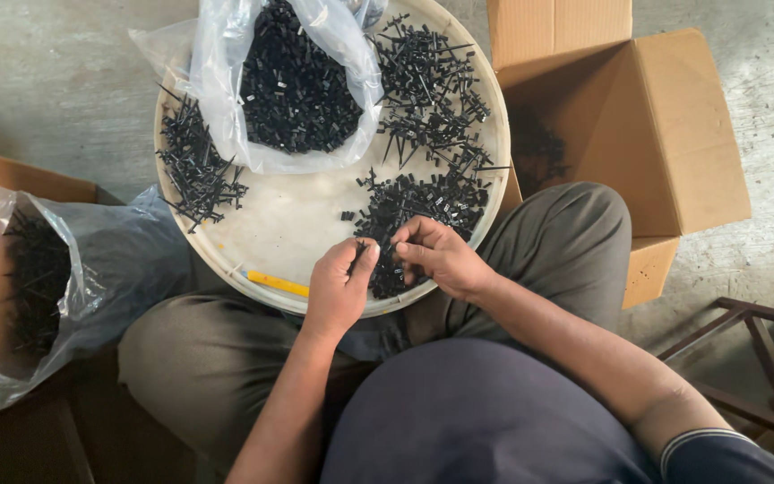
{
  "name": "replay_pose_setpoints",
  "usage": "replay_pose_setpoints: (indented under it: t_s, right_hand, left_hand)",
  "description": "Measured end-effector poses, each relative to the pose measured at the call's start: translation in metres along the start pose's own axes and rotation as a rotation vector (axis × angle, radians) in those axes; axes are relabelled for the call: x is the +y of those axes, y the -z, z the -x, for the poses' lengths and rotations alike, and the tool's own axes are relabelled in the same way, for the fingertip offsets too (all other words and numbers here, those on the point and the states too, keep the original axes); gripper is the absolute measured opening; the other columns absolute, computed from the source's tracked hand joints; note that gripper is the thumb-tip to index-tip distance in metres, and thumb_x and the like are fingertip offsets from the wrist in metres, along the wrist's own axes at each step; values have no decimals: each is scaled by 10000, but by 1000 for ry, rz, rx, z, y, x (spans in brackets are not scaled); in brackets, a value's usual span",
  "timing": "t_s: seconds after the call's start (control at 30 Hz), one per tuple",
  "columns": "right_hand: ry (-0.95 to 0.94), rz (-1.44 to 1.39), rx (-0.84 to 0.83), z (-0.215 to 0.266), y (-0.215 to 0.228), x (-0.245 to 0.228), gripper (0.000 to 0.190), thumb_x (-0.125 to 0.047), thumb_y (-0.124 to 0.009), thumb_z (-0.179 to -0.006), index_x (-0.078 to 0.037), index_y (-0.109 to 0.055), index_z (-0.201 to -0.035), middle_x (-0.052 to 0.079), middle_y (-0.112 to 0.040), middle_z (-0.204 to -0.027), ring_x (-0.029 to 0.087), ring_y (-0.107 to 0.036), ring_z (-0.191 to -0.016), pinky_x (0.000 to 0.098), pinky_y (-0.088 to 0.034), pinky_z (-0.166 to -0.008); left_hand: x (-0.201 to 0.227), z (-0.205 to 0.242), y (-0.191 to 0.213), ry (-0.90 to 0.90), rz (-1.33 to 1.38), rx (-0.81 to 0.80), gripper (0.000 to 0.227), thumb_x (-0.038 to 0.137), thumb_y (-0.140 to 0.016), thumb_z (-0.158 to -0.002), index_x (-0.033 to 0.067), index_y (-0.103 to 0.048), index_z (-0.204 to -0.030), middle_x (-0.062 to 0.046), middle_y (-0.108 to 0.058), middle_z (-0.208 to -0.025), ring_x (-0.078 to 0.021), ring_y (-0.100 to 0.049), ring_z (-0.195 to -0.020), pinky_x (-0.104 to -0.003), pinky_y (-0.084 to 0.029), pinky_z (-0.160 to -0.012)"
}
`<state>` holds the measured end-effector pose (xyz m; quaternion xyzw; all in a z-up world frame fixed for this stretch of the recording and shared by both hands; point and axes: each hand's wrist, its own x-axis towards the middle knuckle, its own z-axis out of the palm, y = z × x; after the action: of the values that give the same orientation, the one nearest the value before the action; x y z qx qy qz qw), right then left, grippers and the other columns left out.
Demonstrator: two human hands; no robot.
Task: The person sits on the floor and assembles small black plastic fasteners by hand, inserting a pin into a base and placing the finished units into a cardboard box. The person repeatedly picks parts from a tray and a plastic bag, assembles them, and deposits them into the box.
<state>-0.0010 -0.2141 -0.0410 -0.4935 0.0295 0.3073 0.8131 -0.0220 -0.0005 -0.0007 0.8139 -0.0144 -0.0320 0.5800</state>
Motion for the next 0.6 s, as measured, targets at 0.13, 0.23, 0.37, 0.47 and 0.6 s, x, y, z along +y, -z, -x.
replay_pose_setpoints:
  t_s: [0.13, 0.23, 0.37, 0.47, 0.6]
  right_hand:
    - [-47, -116, 49, 2, -4, -7, 239, -237, -582, -1055, -18, -643, -1127, 71, -690, -933, 149, -638, -764, 320, -556, -677]
    - [-39, -150, 109, 2, -8, -16, 199, -237, -589, -1039, -83, -635, -1157, 42, -671, -911, 147, -621, -723, 308, -537, -648]
    - [-69, 70, 29, 1, -9, -25, 229, -234, -639, -989, -62, -673, -1137, 9, -649, -918, 106, -617, -737, 280, -539, -668]
    - [-81, 221, -18, 1, -5, -25, 204, -226, -681, -984, -36, -681, -1057, 6, -634, -849, 96, -602, -684, 252, -507, -632]
    - [-79, 400, 69, -1, -4, -12, 243, -245, -672, -1018, -26, -650, -914, 7, -594, -733, 87, -546, -607, 254, -445, -546]
  left_hand:
    - [5, 1, 2, -59, -37, 55, 165, 209, -621, -1024, 50, -665, -1021, -108, -677, -893, -280, -628, -851, -372, -511, -770]
    - [7, 2, 2, -105, -61, 46, 142, 185, -611, -1030, 51, -654, -1012, -109, -646, -874, -289, -611, -845, -379, -502, -759]
    - [10, 2, 3, -221, -51, -17, 114, 156, -610, -1030, 44, -633, -1026, -98, -656, -937, -302, -610, -892, -383, -501, -775]
    - [14, 1, 4, -312, -17, -56, 83, 131, -608, -1033, 51, -629, -1026, -86, -679, -1002, -305, -625, -949, -386, -509, -811]
    - [23, 1, 6, -391, -137, -80, 60, 106, -641, -993, 52, -630, -1019, -76, -685, -1009, -319, -624, -947, -406, -519, -803]
